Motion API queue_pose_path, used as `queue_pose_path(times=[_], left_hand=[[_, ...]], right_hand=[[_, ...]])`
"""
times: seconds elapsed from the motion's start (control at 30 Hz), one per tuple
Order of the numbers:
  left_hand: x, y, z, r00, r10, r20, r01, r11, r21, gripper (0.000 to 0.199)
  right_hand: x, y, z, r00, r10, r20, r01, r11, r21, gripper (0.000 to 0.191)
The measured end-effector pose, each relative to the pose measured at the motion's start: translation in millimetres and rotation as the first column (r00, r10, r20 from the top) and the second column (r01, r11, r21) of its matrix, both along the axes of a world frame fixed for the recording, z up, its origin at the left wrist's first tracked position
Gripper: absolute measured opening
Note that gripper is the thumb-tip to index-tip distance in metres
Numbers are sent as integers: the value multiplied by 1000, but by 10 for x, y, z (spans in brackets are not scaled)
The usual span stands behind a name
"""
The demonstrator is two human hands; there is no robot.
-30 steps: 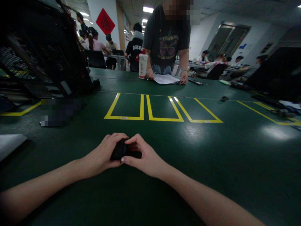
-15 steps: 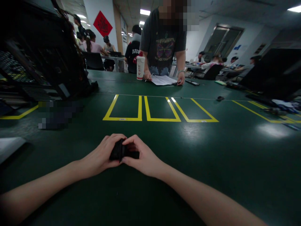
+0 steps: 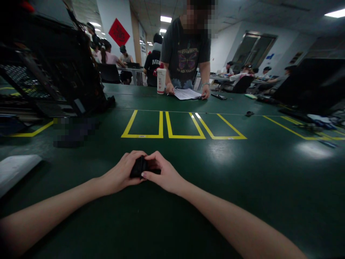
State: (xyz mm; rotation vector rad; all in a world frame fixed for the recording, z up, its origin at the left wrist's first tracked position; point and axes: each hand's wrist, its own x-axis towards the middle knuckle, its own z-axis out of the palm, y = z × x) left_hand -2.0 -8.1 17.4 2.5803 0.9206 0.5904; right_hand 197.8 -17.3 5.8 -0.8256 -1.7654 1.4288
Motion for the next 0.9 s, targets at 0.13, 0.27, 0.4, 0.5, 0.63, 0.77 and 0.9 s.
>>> queue_pose_path(times=[0.13, 0.27, 0.4, 0.5, 0.63, 0.77, 0.9], left_hand=[[-5, -4, 10, 1000, -2, 1, 2, 1000, -6, 60], [-7, 8, 5, 1000, -10, 6, 10, 1000, -27, 61], [-7, 29, 0, 1000, -6, 14, 6, 999, -37, 62], [-9, 43, -3, 1000, 6, 12, -5, 998, -69, 61], [-5, 55, -24, 1000, 15, 13, -14, 997, -72, 62], [2, 54, -40, 999, 28, 15, -27, 997, -78, 63], [3, 51, -20, 1000, 11, 5, -10, 998, -67, 64]], right_hand=[[12, -23, 28, 1000, -3, 24, 1, 996, 92, 33], [0, -6, 33, 999, -32, 22, 30, 997, 70, 20], [-15, 19, 29, 997, -58, 57, 54, 996, 68, 22], [-20, 20, 48, 992, -74, 106, 68, 996, 55, 29], [-15, 18, 52, 991, -58, 117, 52, 997, 50, 29], [3, 17, 9, 997, -43, 60, 38, 995, 93, 34], [9, 14, 7, 999, -45, 24, 42, 995, 94, 29]])
